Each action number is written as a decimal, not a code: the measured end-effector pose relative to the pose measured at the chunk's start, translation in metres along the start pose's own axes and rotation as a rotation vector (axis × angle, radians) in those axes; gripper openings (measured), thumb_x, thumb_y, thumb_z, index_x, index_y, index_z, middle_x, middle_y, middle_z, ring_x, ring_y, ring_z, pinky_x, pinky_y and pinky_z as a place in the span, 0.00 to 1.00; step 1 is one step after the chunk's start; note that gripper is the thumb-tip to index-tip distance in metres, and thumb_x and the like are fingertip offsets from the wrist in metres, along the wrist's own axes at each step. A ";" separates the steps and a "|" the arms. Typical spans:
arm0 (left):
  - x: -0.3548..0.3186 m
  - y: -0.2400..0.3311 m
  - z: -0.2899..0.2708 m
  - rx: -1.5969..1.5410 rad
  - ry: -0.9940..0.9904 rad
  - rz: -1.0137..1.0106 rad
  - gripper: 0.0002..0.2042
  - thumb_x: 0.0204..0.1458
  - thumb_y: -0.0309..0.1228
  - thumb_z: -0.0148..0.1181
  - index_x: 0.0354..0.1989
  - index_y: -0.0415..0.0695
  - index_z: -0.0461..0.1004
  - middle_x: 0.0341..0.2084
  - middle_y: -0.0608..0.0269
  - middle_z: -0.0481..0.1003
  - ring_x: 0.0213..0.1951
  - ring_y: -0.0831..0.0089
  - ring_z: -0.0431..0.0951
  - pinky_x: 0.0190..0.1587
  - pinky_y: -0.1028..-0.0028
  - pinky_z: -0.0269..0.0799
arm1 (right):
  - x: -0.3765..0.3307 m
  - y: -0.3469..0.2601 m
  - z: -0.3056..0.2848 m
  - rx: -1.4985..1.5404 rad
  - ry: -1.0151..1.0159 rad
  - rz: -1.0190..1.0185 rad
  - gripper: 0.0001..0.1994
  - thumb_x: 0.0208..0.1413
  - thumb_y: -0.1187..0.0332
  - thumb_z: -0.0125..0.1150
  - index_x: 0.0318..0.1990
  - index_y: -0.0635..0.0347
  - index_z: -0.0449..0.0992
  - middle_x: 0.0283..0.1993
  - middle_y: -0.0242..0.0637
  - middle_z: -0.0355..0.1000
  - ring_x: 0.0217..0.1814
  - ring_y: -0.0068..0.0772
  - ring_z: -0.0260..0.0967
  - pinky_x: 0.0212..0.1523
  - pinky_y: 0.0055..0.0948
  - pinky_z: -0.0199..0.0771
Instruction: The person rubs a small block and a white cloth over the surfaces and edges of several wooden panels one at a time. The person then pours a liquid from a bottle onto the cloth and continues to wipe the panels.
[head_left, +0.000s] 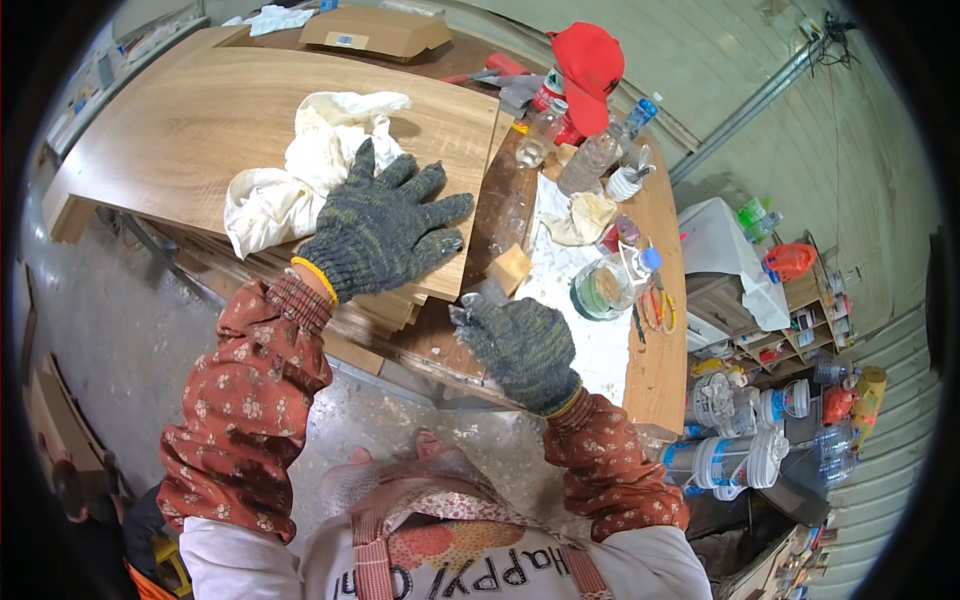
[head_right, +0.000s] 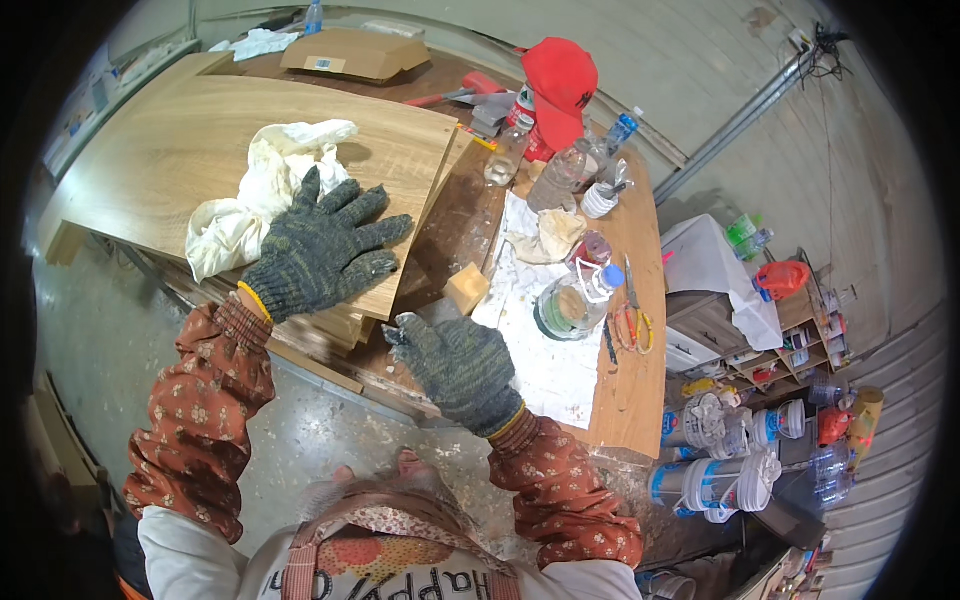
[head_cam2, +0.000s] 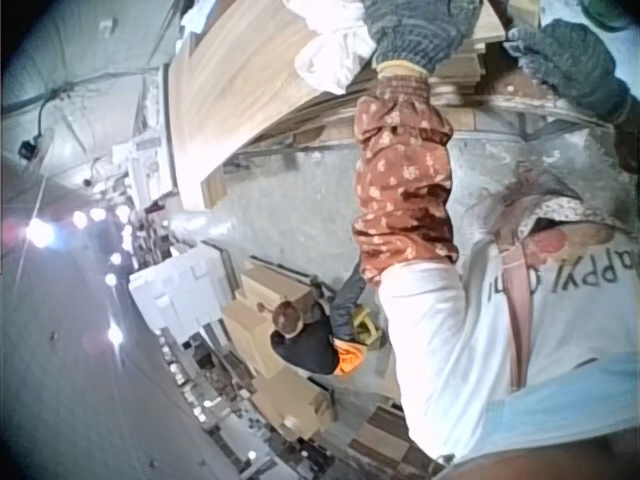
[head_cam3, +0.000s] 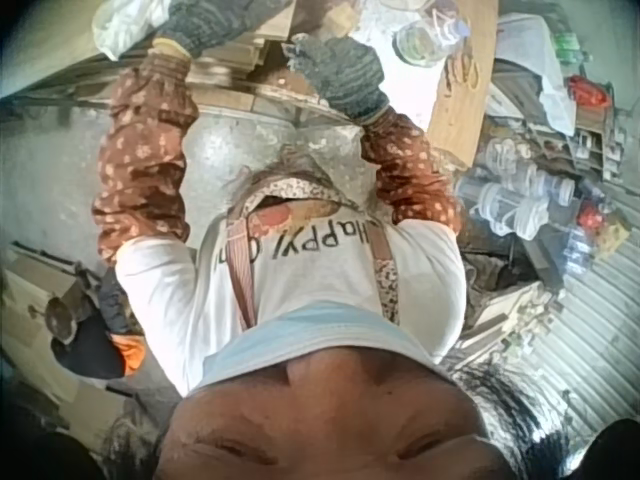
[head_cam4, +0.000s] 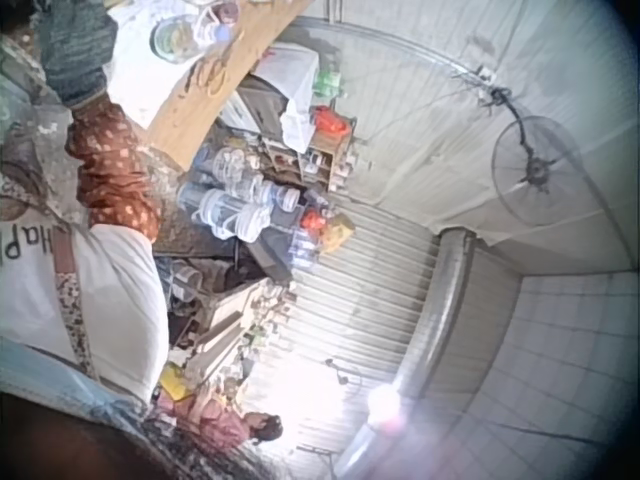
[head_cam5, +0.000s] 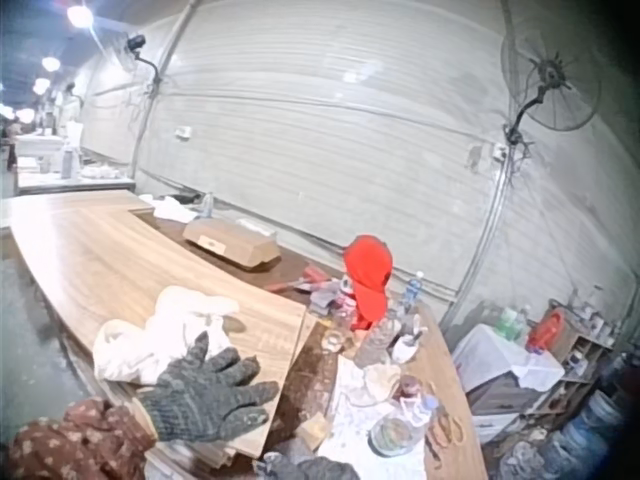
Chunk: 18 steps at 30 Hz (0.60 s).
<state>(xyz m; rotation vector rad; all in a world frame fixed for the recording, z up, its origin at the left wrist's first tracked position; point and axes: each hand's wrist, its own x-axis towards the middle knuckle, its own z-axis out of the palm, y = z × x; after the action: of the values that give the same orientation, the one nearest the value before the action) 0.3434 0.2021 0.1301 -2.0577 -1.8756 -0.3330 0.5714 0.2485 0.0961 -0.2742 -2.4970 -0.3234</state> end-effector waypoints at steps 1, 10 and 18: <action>0.002 0.001 0.000 -0.012 -0.008 0.004 0.22 0.57 0.50 0.41 0.58 0.58 0.65 0.58 0.56 0.63 0.59 0.54 0.61 0.63 0.45 0.38 | -0.002 0.003 0.001 0.005 -0.046 0.019 0.14 0.47 0.61 0.62 0.42 0.51 0.75 0.31 0.30 0.71 0.24 0.33 0.65 0.24 0.34 0.63; 0.000 0.000 0.002 0.015 0.008 0.011 0.23 0.57 0.50 0.40 0.58 0.57 0.64 0.57 0.55 0.63 0.59 0.54 0.61 0.63 0.45 0.38 | -0.022 0.019 0.010 0.161 -0.197 -0.136 0.14 0.48 0.67 0.59 0.45 0.54 0.75 0.42 0.36 0.74 0.36 0.38 0.72 0.32 0.33 0.71; -0.003 -0.003 0.002 0.011 0.021 0.015 0.22 0.56 0.50 0.42 0.57 0.57 0.66 0.57 0.56 0.64 0.58 0.55 0.61 0.61 0.46 0.42 | -0.004 0.026 -0.003 0.175 -0.086 -0.259 0.17 0.44 0.73 0.61 0.45 0.61 0.73 0.45 0.44 0.73 0.40 0.41 0.74 0.36 0.35 0.74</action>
<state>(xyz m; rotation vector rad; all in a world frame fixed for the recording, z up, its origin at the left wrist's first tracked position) 0.3396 0.2007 0.1279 -2.0520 -1.8456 -0.3388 0.5836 0.2722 0.1004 0.1092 -2.6294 -0.1973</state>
